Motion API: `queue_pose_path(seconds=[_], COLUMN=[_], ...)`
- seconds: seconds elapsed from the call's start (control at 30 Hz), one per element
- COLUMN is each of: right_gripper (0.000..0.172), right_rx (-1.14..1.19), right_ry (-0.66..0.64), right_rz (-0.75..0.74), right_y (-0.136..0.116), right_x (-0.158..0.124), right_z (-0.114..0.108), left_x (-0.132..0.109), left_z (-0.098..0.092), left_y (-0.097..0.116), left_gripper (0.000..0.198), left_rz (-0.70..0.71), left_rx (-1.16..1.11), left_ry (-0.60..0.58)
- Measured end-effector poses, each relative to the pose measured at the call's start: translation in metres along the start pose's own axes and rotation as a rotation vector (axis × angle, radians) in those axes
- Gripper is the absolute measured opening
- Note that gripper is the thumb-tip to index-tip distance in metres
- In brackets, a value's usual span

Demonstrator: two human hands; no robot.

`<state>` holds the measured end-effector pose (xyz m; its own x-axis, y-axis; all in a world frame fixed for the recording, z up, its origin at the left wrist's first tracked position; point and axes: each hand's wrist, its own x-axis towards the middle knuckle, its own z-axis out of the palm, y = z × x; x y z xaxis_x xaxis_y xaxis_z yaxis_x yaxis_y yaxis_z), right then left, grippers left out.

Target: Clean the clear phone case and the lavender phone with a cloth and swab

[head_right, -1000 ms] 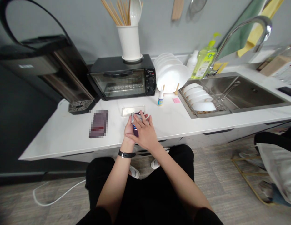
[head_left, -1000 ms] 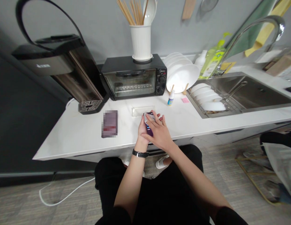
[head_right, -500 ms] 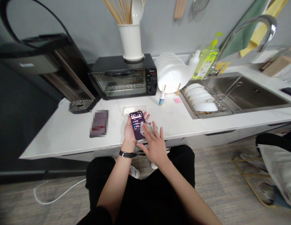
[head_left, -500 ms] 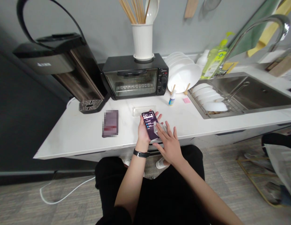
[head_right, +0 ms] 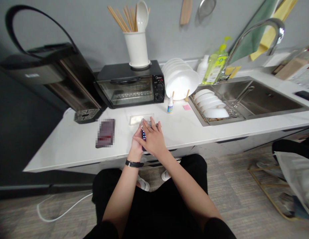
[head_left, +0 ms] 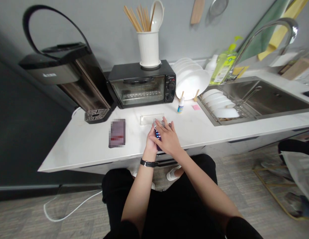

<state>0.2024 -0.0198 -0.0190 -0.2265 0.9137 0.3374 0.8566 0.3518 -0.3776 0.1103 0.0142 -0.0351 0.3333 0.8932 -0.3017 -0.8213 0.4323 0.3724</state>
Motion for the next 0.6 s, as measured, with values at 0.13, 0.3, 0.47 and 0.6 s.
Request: queue_pose_path(seconds=[0.13,0.3,0.47,0.6], right_gripper=[0.064,0.069,0.083,0.077], right_rx=[0.024,0.012,-0.034,-0.049], right_ry=[-0.024,-0.084,-0.055,0.010], right_rz=[-0.078,-0.139,-0.094,-0.017], right_y=[-0.005,-0.010,-0.010,-0.005], right_x=[-0.017,-0.066,-0.102,-0.101], right_z=[-0.003,-0.010,-0.008,-0.004], left_x=[-0.004,-0.008,-0.005,-0.002], left_z=[-0.001,-0.002,-0.001,-0.002], left_y=[0.001,0.004,0.003,0.003], left_gripper=[0.055,0.057,0.061,0.061], left_rz=[-0.053,-0.036,-0.010,-0.046], left_rx=[0.002,0.023,0.032,0.023], left_ry=[-0.037,-0.038,-0.042,-0.098])
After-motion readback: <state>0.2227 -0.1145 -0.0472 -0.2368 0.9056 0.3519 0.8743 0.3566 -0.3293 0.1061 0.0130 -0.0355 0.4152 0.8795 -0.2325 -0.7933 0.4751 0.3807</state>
